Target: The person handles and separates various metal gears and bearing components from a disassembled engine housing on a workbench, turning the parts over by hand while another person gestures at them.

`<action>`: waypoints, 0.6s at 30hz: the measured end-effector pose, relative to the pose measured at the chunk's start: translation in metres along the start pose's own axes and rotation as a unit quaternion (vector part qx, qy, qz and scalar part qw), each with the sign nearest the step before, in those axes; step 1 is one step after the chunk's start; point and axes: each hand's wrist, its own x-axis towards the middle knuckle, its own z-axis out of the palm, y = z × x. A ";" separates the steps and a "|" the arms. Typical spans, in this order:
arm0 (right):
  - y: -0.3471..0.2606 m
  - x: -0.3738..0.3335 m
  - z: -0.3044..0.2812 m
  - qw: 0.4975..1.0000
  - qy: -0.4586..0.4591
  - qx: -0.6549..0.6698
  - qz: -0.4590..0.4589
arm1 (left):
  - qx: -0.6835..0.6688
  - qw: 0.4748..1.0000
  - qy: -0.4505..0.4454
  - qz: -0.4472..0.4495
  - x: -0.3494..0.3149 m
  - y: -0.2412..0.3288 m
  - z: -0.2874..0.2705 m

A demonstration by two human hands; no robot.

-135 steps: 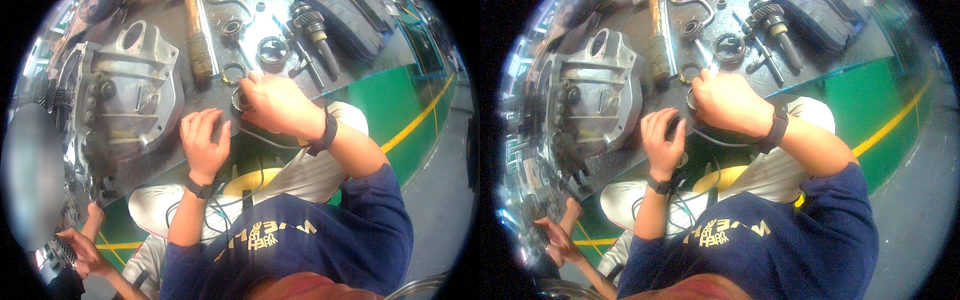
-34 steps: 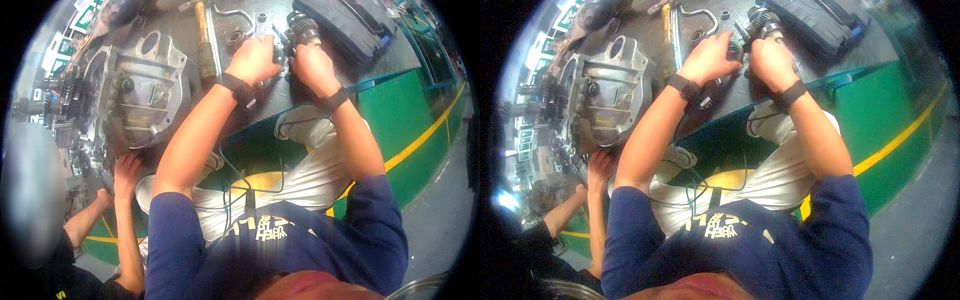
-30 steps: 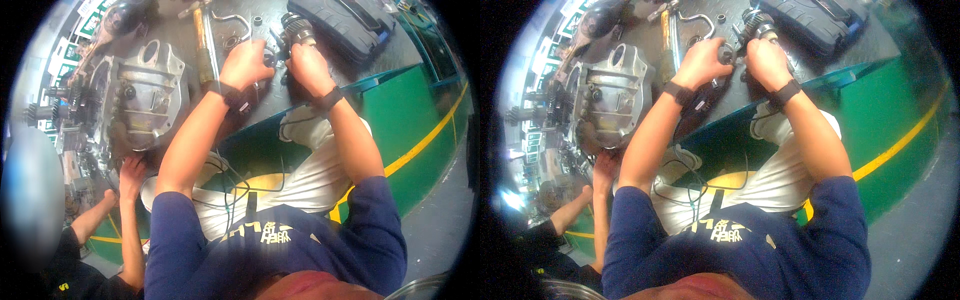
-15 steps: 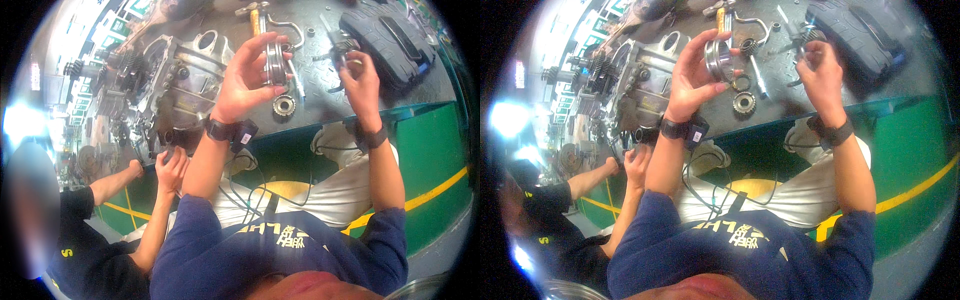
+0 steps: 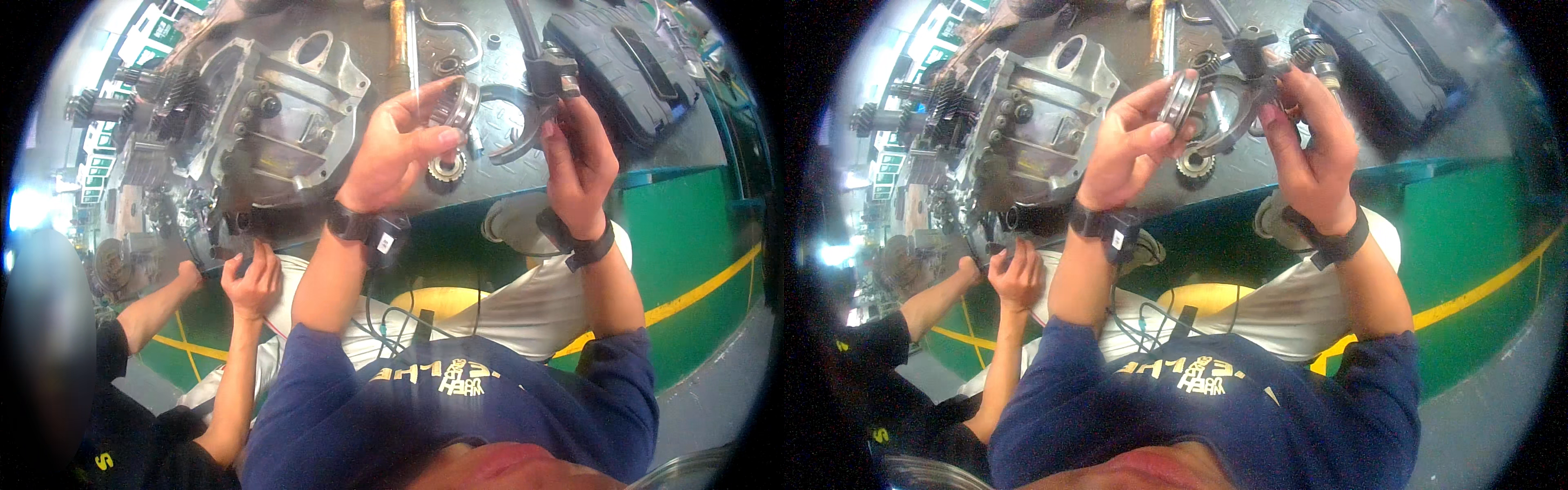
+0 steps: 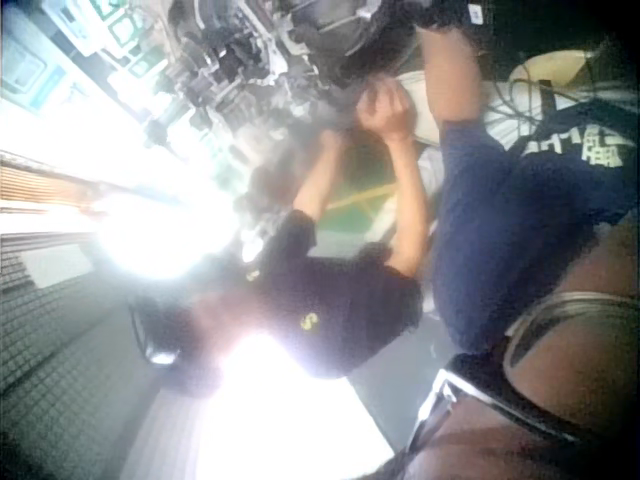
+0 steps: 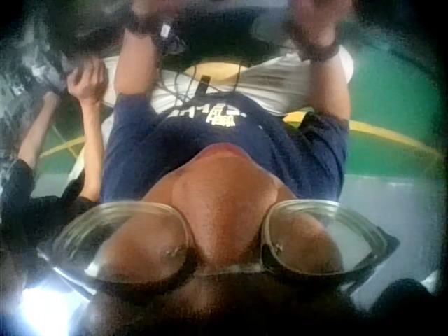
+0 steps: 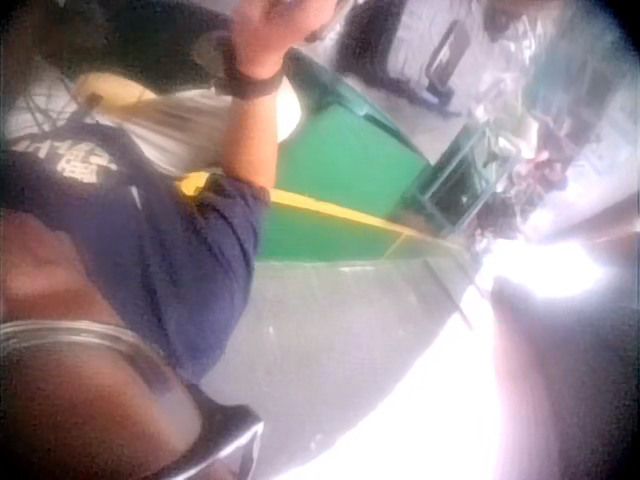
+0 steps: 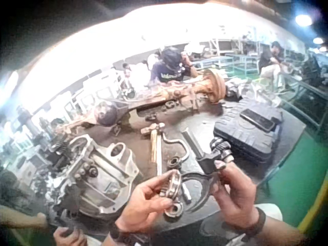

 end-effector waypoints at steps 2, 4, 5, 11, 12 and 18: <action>-0.005 0.004 -0.004 0.999 -0.023 -0.023 -0.016 | 0.045 0.999 -0.005 0.022 0.001 0.005 0.001; -0.011 0.009 -0.008 0.997 -0.037 -0.051 -0.038 | 0.048 0.999 -0.002 0.010 0.000 0.007 0.003; -0.013 0.012 -0.009 0.996 -0.040 -0.065 -0.051 | 0.053 0.999 -0.001 0.010 -0.001 0.008 0.003; -0.014 0.021 -0.002 0.983 -0.087 -0.072 -0.147 | -0.010 0.994 -0.020 -0.111 -0.006 0.005 0.008; -0.014 0.020 0.000 0.983 -0.093 -0.071 -0.139 | -0.005 0.995 -0.023 -0.102 -0.006 0.004 0.009; -0.016 0.016 0.001 0.982 -0.070 -0.109 -0.137 | -0.017 0.996 0.000 -0.087 -0.007 0.002 0.016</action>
